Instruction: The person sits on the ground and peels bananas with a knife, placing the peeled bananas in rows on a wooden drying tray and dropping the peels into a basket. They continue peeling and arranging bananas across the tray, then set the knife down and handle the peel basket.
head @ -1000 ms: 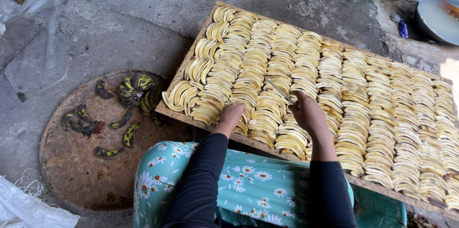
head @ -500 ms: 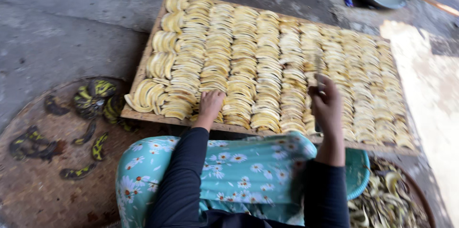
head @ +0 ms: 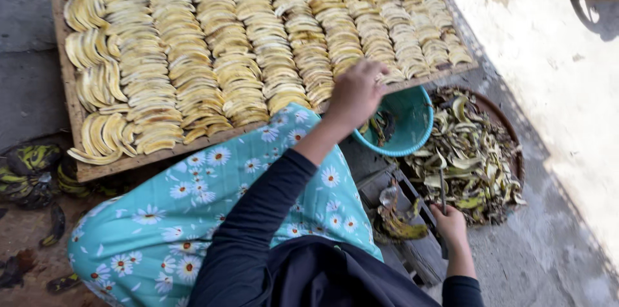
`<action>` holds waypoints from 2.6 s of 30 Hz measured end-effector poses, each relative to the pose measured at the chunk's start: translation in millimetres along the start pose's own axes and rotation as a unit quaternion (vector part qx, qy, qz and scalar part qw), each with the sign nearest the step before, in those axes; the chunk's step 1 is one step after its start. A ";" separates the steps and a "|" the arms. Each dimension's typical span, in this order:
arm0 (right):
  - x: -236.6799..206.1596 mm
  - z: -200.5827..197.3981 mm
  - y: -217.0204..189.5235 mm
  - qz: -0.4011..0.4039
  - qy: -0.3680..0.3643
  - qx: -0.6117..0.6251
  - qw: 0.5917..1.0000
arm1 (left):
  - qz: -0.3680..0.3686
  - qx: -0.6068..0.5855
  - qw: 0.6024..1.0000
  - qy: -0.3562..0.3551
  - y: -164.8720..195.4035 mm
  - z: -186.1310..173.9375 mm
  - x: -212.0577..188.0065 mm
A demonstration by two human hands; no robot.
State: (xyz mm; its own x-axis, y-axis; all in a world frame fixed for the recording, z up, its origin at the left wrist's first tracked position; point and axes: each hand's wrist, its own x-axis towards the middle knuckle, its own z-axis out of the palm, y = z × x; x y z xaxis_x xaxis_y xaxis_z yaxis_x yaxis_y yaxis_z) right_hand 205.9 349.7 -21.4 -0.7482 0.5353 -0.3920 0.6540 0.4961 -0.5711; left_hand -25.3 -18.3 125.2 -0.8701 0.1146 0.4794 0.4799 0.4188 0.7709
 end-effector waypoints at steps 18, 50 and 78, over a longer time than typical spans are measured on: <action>-78.3 42.2 37.0 0.138 -0.009 0.331 0.934 | -0.312 0.018 0.899 -0.306 -8.2 230.6 -248.1; 3.1 71.3 -27.7 -0.198 -0.008 -0.162 0.967 | -0.129 0.372 0.856 0.334 99.6 -376.5 -211.4; -187.7 104.1 -325.6 -0.363 -0.320 0.286 0.827 | -0.095 0.065 0.966 0.230 2.2 -299.8 -295.3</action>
State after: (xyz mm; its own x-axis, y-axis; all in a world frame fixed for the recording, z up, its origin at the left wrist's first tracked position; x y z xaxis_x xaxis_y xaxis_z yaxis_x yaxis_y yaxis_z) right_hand 121.9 16.6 163.1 -0.9462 -0.3234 0.0060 -0.0153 0.0263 -0.9995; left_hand 266.3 -321.4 111.0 -0.7852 -0.3748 0.4929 0.2723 0.5059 0.8185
